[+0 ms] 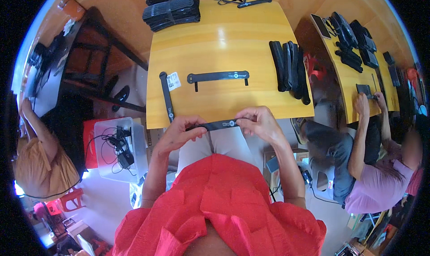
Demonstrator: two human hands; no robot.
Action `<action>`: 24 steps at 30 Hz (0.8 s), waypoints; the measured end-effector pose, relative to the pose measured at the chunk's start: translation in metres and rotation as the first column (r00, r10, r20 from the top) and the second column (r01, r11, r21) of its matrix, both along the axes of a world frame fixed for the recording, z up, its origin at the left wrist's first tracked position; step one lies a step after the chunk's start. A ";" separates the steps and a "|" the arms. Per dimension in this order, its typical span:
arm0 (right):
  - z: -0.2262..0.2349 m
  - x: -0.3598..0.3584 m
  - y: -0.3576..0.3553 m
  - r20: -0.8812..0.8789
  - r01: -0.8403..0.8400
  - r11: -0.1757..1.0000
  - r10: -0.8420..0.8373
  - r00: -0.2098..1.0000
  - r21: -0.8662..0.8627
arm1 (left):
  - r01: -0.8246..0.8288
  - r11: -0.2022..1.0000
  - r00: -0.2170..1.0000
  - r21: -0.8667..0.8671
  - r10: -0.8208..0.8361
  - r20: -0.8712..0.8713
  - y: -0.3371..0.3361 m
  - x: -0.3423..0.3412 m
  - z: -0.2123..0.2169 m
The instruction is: Inspecting, organizing, and bundling black textile straps in a workshop setting.
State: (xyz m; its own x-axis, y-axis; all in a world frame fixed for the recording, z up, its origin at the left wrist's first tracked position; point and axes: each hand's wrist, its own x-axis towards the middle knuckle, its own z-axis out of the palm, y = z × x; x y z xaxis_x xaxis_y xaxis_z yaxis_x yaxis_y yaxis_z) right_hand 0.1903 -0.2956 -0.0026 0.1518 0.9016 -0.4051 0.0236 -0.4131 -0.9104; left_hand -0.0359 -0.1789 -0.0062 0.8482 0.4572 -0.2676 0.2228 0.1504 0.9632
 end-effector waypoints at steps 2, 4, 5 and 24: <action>-0.008 0.008 0.002 -0.027 0.046 0.998 -0.045 0.999 0.037 | -0.002 0.999 0.999 0.048 0.005 -0.049 0.005 0.000 -0.001; -0.017 0.016 0.004 -0.029 0.091 0.995 -0.090 0.996 0.047 | -0.027 0.998 0.996 0.058 0.032 -0.085 0.013 -0.001 -0.005; -0.021 0.020 0.005 -0.052 0.158 0.984 -0.154 0.987 0.083 | -0.049 0.996 0.990 0.072 0.058 -0.127 0.018 -0.003 -0.007; -0.078 0.052 0.065 -0.032 0.477 0.869 -0.477 0.878 0.132 | -0.656 0.753 0.755 -0.060 0.654 -0.041 0.080 0.023 -0.069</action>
State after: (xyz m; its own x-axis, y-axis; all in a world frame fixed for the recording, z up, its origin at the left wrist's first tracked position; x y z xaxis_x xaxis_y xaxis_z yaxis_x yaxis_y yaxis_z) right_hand 0.2420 -0.2307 -0.0810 0.5777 0.7642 -0.2868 -0.1444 -0.2502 -0.9574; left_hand -0.0127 -0.0991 -0.0752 0.3430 0.8798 -0.3292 0.0614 0.3287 0.9424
